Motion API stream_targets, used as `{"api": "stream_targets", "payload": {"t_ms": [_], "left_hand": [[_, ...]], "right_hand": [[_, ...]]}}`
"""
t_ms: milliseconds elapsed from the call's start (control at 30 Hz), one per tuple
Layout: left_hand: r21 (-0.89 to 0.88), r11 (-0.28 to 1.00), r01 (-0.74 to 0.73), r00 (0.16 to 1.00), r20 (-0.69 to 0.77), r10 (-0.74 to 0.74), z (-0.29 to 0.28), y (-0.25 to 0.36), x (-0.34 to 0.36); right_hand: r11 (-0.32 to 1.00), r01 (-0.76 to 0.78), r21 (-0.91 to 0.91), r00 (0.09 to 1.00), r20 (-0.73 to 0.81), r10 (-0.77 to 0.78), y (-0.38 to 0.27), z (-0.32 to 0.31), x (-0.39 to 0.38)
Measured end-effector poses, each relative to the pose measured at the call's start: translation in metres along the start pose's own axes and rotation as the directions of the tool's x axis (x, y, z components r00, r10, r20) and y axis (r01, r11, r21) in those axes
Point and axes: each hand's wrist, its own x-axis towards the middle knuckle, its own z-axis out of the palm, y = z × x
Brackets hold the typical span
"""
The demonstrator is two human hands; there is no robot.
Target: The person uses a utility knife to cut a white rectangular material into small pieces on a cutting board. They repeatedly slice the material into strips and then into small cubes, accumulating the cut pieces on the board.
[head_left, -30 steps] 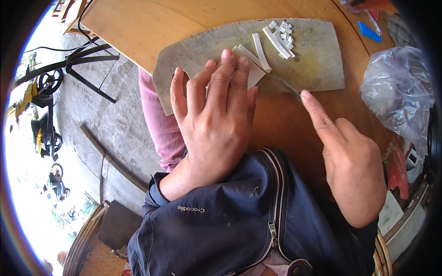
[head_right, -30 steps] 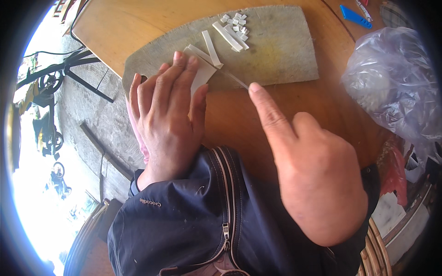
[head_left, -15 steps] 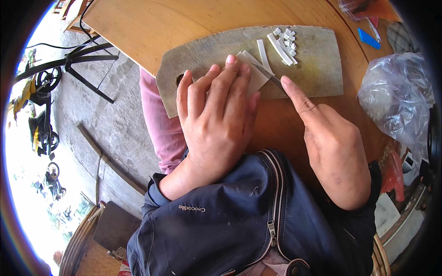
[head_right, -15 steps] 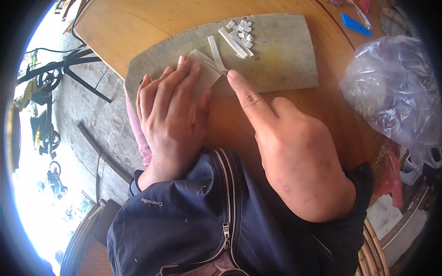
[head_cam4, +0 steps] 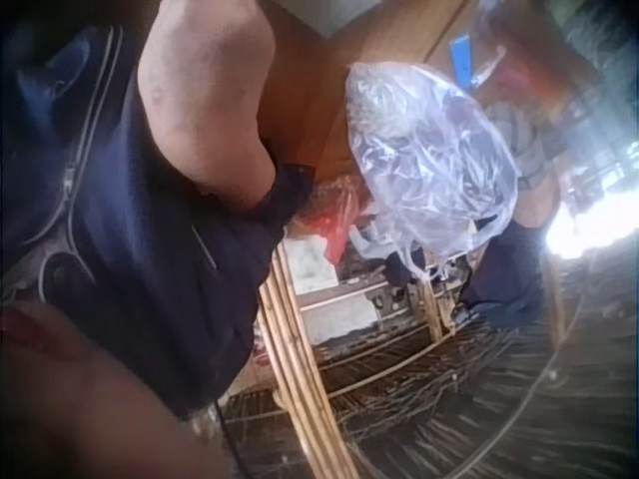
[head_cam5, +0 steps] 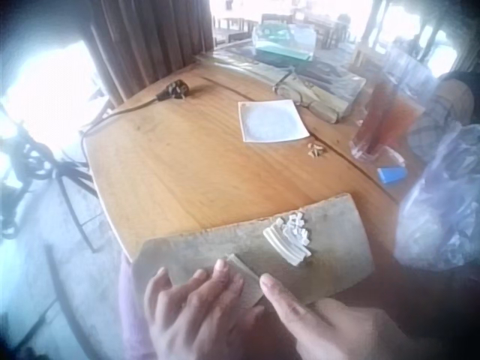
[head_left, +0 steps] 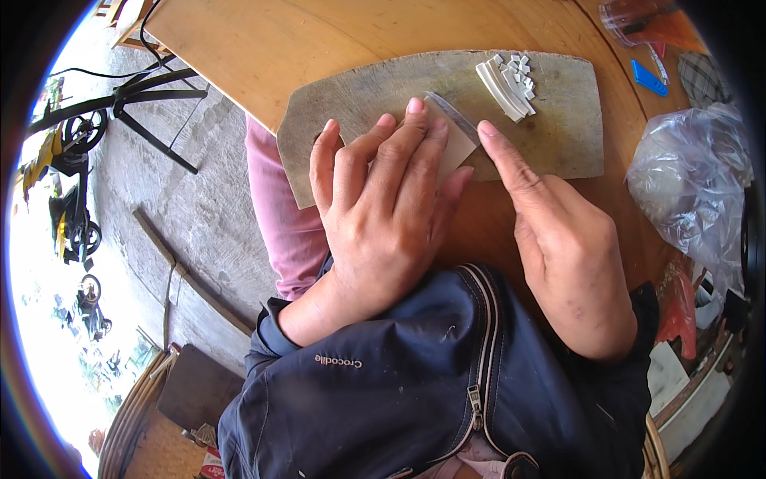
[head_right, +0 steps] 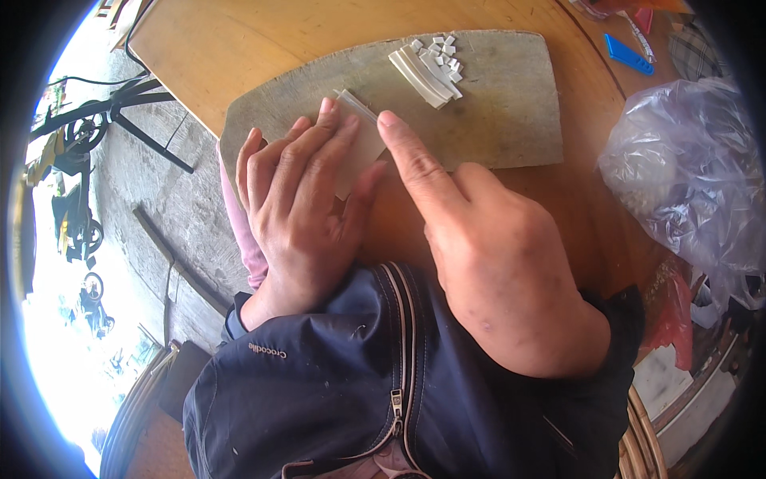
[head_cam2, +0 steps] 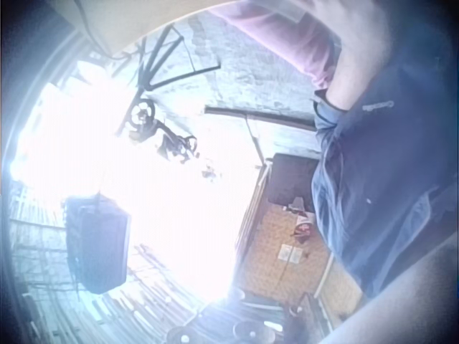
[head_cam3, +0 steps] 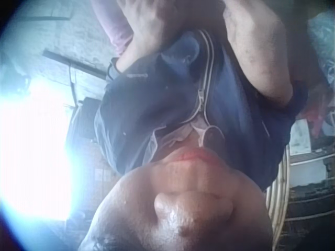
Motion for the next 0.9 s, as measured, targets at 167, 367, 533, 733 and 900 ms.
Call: {"api": "stream_targets", "payload": {"t_ms": [167, 367, 533, 733, 900], "left_hand": [[0.041, 0.999, 0.009, 1.0, -0.021, -0.008, -0.001, 0.001, 0.001], [0.033, 0.999, -0.012, 1.0, 0.014, 0.011, -0.003, 0.0, -0.001], [0.093, 0.995, -0.02, 0.998, 0.066, 0.013, -0.01, 0.004, 0.0], [0.17, 0.985, -0.002, 0.993, 0.115, -0.018, -0.014, 0.01, 0.001], [0.164, 0.986, 0.015, 0.994, 0.107, -0.033, -0.014, 0.012, 0.002]], "right_hand": [[0.999, 0.012, -0.047, 1.0, 0.002, -0.012, 0.002, 0.006, 0.001], [0.983, -0.004, -0.184, 0.998, -0.055, -0.007, -0.006, 0.018, -0.004], [0.964, -0.048, -0.261, 0.997, -0.07, 0.031, -0.013, 0.028, -0.005], [0.972, -0.042, -0.231, 0.999, 0.016, 0.047, -0.013, 0.016, -0.015], [0.954, -0.077, -0.291, 0.994, 0.056, 0.097, -0.018, 0.006, -0.025]]}}
